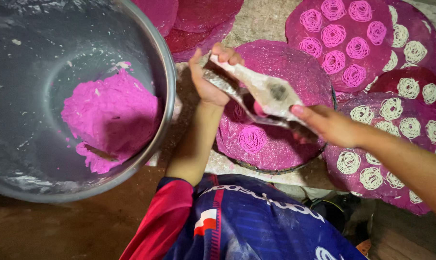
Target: The person scoops pink batter from a large basin into a handheld metal extruder press, then squeezes the press to pipe spiral nests of batter onto round pink discs. Finished discs are stacked and moved onto woven bamboo trays.
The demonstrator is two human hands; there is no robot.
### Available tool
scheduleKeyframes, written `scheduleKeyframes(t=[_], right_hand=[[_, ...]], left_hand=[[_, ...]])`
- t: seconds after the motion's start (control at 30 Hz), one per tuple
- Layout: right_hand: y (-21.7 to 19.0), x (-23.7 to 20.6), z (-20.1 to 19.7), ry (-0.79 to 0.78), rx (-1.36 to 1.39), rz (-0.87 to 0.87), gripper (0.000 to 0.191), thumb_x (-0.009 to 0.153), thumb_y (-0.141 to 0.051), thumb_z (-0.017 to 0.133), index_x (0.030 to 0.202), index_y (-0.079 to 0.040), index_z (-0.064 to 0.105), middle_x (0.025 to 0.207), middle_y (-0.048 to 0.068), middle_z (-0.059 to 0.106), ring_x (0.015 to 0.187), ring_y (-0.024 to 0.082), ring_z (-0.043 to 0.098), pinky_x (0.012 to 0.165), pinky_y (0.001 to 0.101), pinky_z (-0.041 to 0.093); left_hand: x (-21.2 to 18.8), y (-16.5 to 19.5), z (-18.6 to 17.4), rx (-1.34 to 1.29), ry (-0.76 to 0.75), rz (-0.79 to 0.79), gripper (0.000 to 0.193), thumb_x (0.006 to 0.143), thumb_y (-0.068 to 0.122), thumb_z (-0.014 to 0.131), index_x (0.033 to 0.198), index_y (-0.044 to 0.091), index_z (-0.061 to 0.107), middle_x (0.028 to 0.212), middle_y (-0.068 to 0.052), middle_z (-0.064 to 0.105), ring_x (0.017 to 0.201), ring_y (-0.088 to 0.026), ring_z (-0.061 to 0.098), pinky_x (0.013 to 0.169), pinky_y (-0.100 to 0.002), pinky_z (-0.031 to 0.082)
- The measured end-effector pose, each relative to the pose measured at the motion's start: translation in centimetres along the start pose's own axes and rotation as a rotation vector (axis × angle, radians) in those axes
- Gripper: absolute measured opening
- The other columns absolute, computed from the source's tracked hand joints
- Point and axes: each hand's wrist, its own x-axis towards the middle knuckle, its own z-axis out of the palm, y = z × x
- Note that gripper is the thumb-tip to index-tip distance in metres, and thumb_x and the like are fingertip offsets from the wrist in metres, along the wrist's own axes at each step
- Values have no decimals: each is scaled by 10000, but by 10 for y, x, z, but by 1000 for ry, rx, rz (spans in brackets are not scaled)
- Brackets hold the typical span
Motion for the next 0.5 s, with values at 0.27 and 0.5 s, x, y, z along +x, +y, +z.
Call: scheduleKeyframes(t=[0.27,0.5], right_hand=[[-20,5,5,98,-23,-140,766,961,-663,368,998,19,714,776,122,727,709,196,698,668,366,556],[-14,-1,-10,170,-176,-34,715,968,-650,372,1099,-28,700,748,136,688,697,219,653,651,377,538]], left_hand=[[19,18,1,-4,-8,-46,393,970,554,520,965,162,545,898,-6,584,945,-190,552,927,-345,445],[17,-8,0,25,6,37,360,988,508,507,964,150,532,892,-6,560,937,-197,550,999,-416,457]])
